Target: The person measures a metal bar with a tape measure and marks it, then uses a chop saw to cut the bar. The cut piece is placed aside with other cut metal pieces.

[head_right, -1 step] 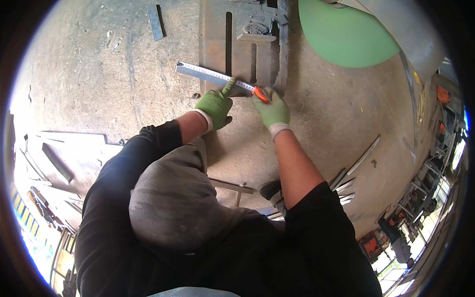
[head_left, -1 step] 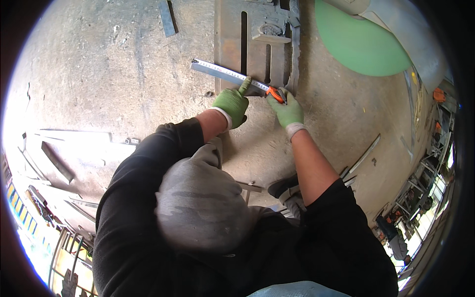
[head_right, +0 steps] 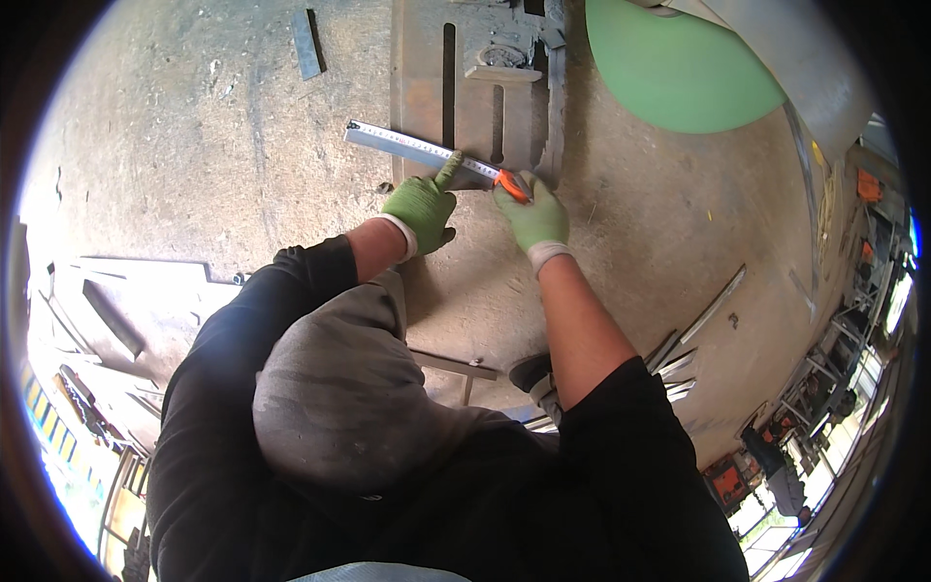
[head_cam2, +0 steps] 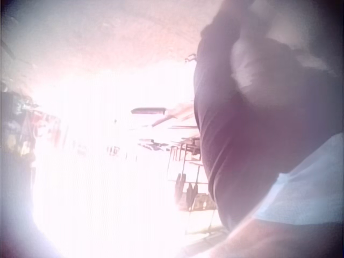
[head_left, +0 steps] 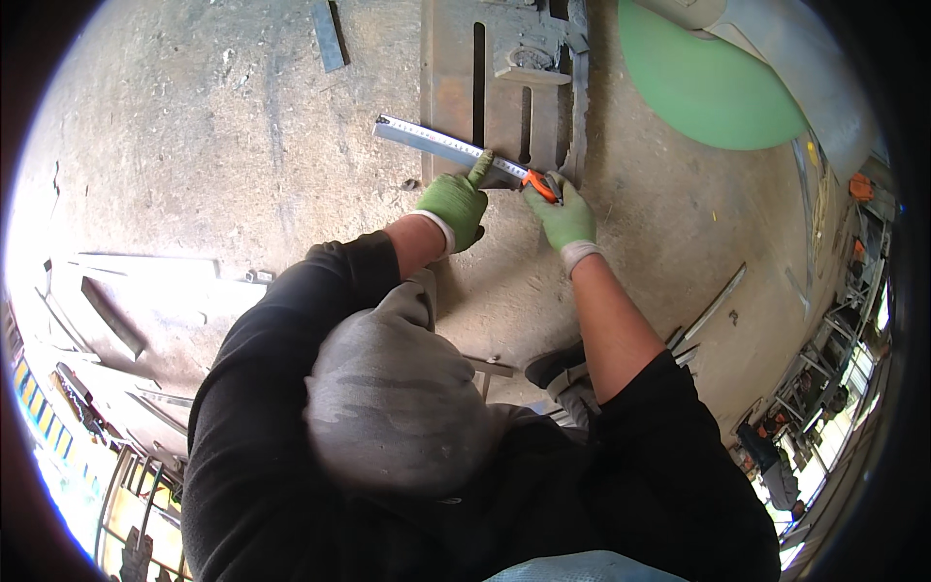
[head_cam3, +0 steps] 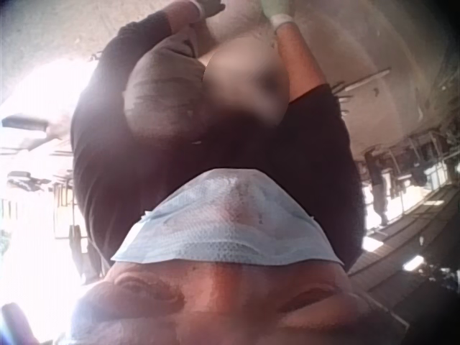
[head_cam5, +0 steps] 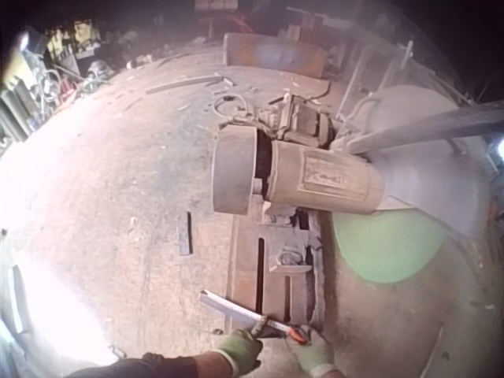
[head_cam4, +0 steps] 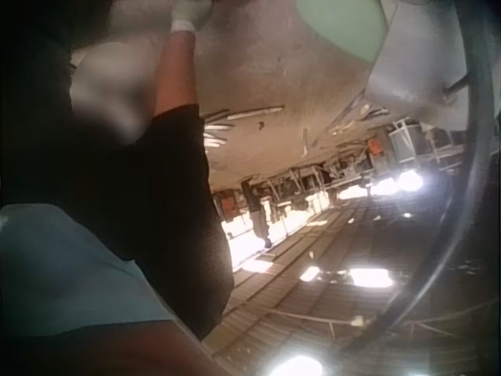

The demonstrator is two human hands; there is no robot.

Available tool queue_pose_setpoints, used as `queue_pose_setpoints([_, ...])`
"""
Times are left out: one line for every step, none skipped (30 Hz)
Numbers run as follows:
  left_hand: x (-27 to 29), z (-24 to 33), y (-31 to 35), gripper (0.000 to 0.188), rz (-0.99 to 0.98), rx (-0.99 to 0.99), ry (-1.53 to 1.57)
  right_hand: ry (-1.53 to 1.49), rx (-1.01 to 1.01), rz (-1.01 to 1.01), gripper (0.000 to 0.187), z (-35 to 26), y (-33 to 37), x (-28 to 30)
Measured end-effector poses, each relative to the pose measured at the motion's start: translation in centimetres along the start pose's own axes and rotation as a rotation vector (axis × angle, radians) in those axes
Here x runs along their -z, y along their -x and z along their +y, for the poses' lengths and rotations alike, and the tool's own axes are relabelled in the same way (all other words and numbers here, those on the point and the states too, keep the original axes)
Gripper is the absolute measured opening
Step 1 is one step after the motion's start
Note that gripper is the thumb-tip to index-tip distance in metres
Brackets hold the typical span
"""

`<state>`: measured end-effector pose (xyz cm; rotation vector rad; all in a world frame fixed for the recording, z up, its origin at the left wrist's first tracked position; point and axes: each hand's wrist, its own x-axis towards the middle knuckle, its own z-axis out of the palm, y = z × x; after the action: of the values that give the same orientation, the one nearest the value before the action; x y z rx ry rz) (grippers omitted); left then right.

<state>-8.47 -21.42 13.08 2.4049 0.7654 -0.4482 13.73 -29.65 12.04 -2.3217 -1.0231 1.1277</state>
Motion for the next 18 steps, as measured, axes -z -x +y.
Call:
queue_pose_setpoints([0.0, 0.0, 0.1, 0.04, 0.003, 0.0, 0.002, -0.005, -0.007, 0.006, 0.051, -0.1, 0.0, 0.0])
queue_pose_setpoints([0.1, 0.0, 0.1, 0.04, 0.003, 0.001, 0.002, -0.01, -0.003, 0.018, 0.048, -0.1, 0.0, -0.1])
queue_pose_setpoints([0.1, 0.1, 0.2, 0.04, 0.004, 0.002, 0.002, -0.016, 0.002, 0.029, 0.044, 0.0, 0.0, -0.1])
queue_pose_setpoints([0.1, 0.1, 0.3, 0.04, 0.002, 0.004, 0.003, -0.028, 0.009, 0.035, 0.046, 0.1, -0.1, -0.2])
queue_pose_setpoints([0.1, 0.1, 0.3, 0.04, 0.008, 0.004, 0.003, -0.039, 0.015, 0.041, 0.048, 0.3, -0.1, -0.3])
queue_pose_setpoints([0.1, 0.1, 0.4, 0.039, 0.012, 0.005, 0.004, -0.045, 0.011, 0.046, 0.049, 0.4, -0.2, -0.4])
queue_pose_setpoints([0.0, 0.0, 0.4, 0.04, 0.017, 0.005, 0.005, -0.056, 0.026, 0.043, 0.052, 0.5, -0.2, -0.4])
queue_pose_setpoints([-0.1, 0.0, 0.5, 0.04, 0.026, 0.002, 0.007, -0.06, 0.031, 0.039, 0.054, 0.6, -0.2, -0.4])
queue_pose_setpoints([-0.2, -0.1, 0.5, 0.04, 0.035, -0.001, 0.008, -0.065, 0.035, 0.035, 0.056, 0.7, -0.2, -0.4])
queue_pose_setpoints([-0.4, -0.1, 0.5, 0.04, 0.05, -0.007, 0.013, -0.045, 0.035, 0.029, 0.057, 0.7, -0.2, -0.3])
queue_pose_setpoints([-0.6, -0.2, 0.5, 0.04, 0.057, -0.01, 0.021, -0.025, 0.035, 0.024, 0.058, 0.6, -0.2, -0.2])
queue_pose_setpoints([-0.8, -0.3, 0.5, 0.04, 0.07, -0.015, 0.032, -0.004, 0.035, 0.018, 0.059, 0.6, -0.1, -0.1])
queue_pose_setpoints([-1.0, -0.4, 0.6, 0.04, 0.08, -0.019, 0.043, 0.019, 0.026, 0.018, 0.06, 0.5, -0.1, 0.0])
queue_pose_setpoints([-1.2, -0.5, 0.6, 0.04, 0.093, -0.018, 0.043, 0.042, 0.016, 0.018, 0.061, 0.4, 0.0, 0.1])
queue_pose_setpoints([-1.3, -0.5, 0.6, 0.04, 0.102, -0.016, 0.044, 0.065, 0.008, 0.018, 0.062, 0.3, 0.0, 0.2])
queue_pose_setpoints([-1.5, -0.5, 0.7, 0.039, 0.107, -0.015, 0.045, 0.074, 0.006, 0.016, 0.062, 0.2, 0.0, 0.2])
queue_pose_setpoints([-1.6, -0.6, 0.7, 0.04, 0.113, -0.012, 0.043, 0.083, 0.004, 0.014, 0.063, 0.1, 0.1, 0.2])
queue_pose_setpoints([-1.7, -0.5, 0.8, 0.04, 0.115, -0.009, 0.042, 0.092, 0.002, 0.012, 0.064, 0.0, 0.1, 0.3])
